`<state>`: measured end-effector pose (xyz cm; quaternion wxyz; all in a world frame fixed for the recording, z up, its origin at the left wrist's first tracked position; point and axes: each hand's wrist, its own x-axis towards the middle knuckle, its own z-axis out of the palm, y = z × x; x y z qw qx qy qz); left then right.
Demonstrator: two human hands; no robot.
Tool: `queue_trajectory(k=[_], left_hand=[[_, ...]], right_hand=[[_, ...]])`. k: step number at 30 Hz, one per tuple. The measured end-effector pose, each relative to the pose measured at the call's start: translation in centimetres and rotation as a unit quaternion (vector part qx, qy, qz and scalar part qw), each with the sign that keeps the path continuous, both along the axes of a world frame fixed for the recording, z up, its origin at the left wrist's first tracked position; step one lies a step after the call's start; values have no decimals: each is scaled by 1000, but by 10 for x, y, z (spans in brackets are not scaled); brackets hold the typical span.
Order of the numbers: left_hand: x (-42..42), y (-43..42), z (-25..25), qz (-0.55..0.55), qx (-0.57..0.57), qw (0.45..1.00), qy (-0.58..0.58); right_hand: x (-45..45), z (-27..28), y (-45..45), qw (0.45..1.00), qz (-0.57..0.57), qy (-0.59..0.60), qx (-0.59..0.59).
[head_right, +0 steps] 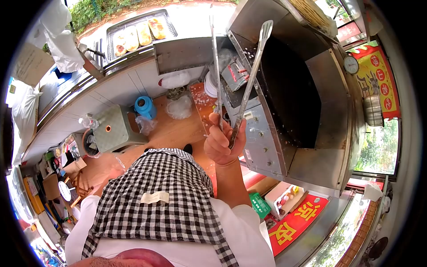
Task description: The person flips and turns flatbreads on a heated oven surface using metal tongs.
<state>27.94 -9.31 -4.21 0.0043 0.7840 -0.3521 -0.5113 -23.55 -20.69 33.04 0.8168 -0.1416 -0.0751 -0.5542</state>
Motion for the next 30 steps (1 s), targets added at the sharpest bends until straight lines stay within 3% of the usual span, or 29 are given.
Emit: queue_trajectory(k=[6, 9, 15, 17, 19, 23, 25, 28, 30], left_hand=[[-21, -66, 20, 95, -110, 985, 90], [-35, -87, 34, 89, -150, 980, 96], [-40, -79, 32, 64, -111, 986, 110], [-27, -70, 21, 48, -32, 991, 118], [-31, -71, 55, -109, -55, 990, 74], [-18, -48, -1, -3, -26, 998, 51], [-17, -59, 1, 19, -30, 998, 45], [-40, -69, 57, 30, -63, 996, 64], [-30, -75, 16, 26, -76, 993, 91]], right_hand=[[-3, 17, -6, 1000, -11, 10, -21], [-4, 20, -8, 999, -9, 13, -39], [-8, 17, 4, 995, -42, 92, -4], [-12, 10, 11, 987, -50, 152, 32], [-13, 4, 16, 956, -76, 264, 98], [-4, -1, 22, 872, -112, 420, 226], [1, -5, 23, 838, -121, 464, 260], [2, -12, 23, 835, -130, 461, 270], [1, -15, 22, 838, -130, 457, 268]])
